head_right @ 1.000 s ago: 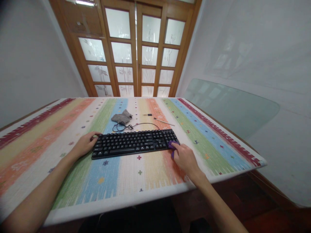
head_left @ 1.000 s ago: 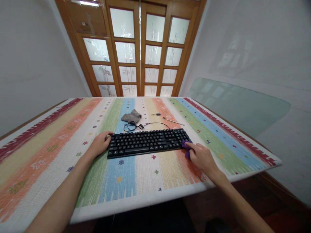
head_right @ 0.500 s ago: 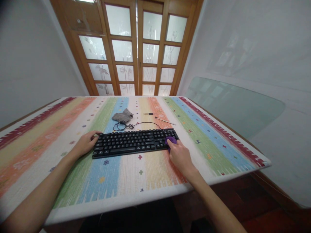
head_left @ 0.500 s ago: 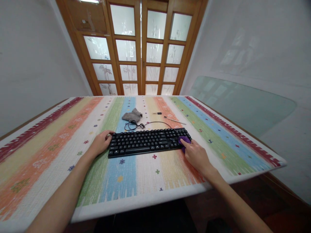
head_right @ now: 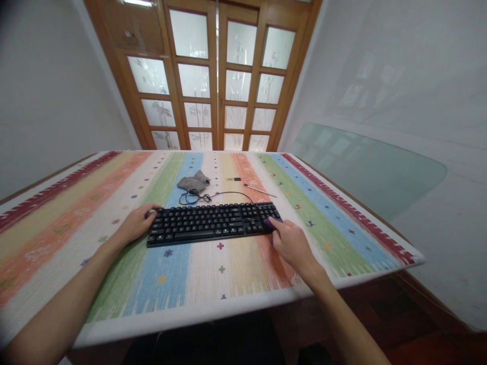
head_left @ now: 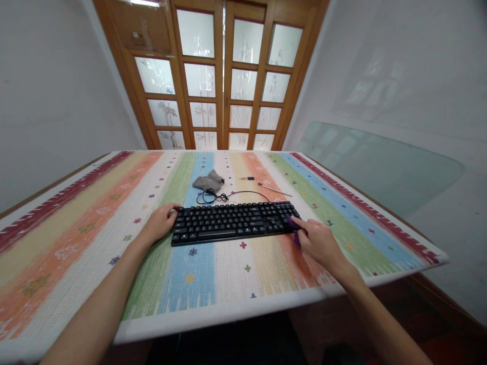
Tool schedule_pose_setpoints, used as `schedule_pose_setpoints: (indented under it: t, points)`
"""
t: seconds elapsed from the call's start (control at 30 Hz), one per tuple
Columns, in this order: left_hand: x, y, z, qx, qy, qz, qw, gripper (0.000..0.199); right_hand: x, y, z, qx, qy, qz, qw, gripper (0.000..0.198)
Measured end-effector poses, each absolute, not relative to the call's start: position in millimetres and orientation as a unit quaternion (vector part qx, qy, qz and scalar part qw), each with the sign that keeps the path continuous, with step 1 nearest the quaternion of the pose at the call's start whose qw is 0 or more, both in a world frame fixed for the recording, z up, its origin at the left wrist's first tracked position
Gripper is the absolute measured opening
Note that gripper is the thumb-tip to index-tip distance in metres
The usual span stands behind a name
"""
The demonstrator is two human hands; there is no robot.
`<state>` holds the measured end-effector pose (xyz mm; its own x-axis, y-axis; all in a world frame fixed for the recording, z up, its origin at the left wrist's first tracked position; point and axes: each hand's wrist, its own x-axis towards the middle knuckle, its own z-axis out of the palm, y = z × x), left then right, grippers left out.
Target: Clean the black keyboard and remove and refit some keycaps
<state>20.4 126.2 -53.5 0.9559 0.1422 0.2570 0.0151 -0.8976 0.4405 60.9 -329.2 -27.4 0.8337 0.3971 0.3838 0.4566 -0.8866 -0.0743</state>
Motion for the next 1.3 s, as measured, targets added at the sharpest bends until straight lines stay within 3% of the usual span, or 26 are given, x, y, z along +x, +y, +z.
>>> schedule_pose_setpoints:
  t: [0.1, 0.4, 0.73, 0.93, 1.17, 1.3]
  points:
    - [19.5, 125.8, -53.1, 0.963, 0.037, 0.148, 0.224, 0.041, 60.0, -312.9, -27.0, -0.947, -0.237, -0.192, 0.102, 0.046]
    - [19.5, 126.6, -54.3, 0.962, 0.038, 0.151, 0.224, 0.039, 49.3, -301.7, -45.5, -0.961, -0.236, -0.139, 0.040, 0.044]
    - [19.1, 125.9, -53.2, 0.962, 0.040, 0.148, 0.226, 0.039, 52.1, -296.0, -35.9, -0.925, -0.254, -0.229, 0.166, 0.044]
    - [20.6, 128.3, -56.4, 0.963, 0.034, 0.151, 0.222, 0.038, 49.9, -286.4, -39.8, -0.952, -0.251, -0.147, 0.094, 0.043]
    - [20.1, 127.8, -56.6, 0.963, 0.035, 0.151, 0.222, 0.037, 49.0, -287.3, -30.4, -0.943, -0.239, -0.167, 0.162, 0.044]
    - [20.1, 128.1, -56.4, 0.962, 0.038, 0.152, 0.223, 0.037, 46.8, -279.7, -34.0, -0.943, -0.271, -0.138, 0.138, 0.047]
